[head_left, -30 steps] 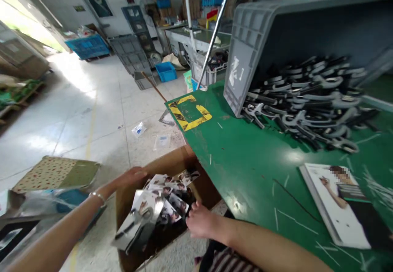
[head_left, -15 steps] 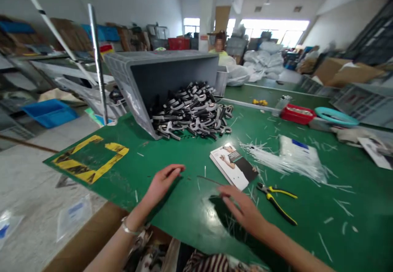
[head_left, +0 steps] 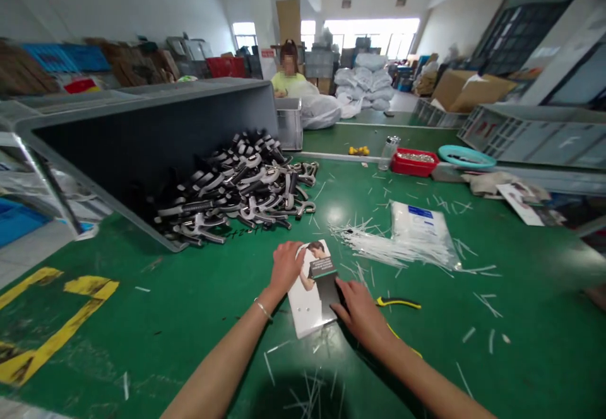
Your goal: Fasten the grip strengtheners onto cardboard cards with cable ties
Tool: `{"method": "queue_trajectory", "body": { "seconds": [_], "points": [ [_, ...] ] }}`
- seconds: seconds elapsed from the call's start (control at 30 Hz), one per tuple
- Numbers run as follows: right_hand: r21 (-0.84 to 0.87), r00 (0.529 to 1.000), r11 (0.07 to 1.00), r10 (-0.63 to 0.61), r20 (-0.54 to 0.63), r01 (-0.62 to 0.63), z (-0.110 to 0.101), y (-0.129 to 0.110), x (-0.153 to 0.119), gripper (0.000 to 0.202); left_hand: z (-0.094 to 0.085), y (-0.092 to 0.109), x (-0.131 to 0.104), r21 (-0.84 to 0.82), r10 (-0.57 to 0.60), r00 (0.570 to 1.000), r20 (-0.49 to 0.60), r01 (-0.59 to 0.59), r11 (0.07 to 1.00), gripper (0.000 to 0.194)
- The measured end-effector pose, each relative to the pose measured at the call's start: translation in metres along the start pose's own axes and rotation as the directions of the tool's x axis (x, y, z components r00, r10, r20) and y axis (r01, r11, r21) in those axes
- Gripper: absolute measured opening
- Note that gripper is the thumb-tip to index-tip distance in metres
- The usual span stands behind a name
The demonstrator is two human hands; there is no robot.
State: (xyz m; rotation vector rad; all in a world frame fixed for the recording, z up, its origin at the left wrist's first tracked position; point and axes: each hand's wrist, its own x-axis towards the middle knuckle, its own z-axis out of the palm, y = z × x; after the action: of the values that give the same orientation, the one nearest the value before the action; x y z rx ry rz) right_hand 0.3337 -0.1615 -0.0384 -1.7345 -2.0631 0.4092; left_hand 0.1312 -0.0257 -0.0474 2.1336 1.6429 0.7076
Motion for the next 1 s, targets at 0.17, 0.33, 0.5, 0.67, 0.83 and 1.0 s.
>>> {"method": "queue_trajectory", "body": {
  "seconds": [0.17,0.33,0.5,0.67,0.83,1.0],
  "points": [
    [0.063,0.99,0.998,0.019,-0.139,-0.01,-0.028,0.064,0.011,0.023,0.014,0.022,-0.026,0.013,0.168,0.985,0.043,-0.169,0.986,0.03],
    [-0.24,0.978,0.955,0.142,-0.152,-0.176,-0.053,0.111,0.048,0.017,0.028,0.047,-0.032,0.02,0.154,0.987,0.045,-0.155,0.988,0.031],
    [-0.309,0.98,0.93,0.187,-0.071,-0.2,-0.065,0.109,0.059,0.017,0.027,0.046,-0.029,-0.006,0.168,0.983,0.077,-0.168,0.986,0.033],
    [-0.274,0.977,0.938,0.197,-0.087,-0.213,-0.084,0.108,0.066,0.023,0.017,0.042,-0.034,-0.03,0.138,0.99,0.038,-0.136,0.99,0.035],
    [-0.194,0.977,0.958,0.196,-0.09,-0.21,-0.107,0.111,0.069,0.025,0.003,0.028,-0.081,-0.116,0.014,0.996,-0.093,-0.025,0.993,0.037],
    [0.164,0.974,0.96,0.225,0.022,-0.226,-0.11,0.105,0.067,0.029,0.015,0.019,-0.123,-0.07,-0.058,0.998,-0.032,0.055,0.996,0.067]
  ]
}}
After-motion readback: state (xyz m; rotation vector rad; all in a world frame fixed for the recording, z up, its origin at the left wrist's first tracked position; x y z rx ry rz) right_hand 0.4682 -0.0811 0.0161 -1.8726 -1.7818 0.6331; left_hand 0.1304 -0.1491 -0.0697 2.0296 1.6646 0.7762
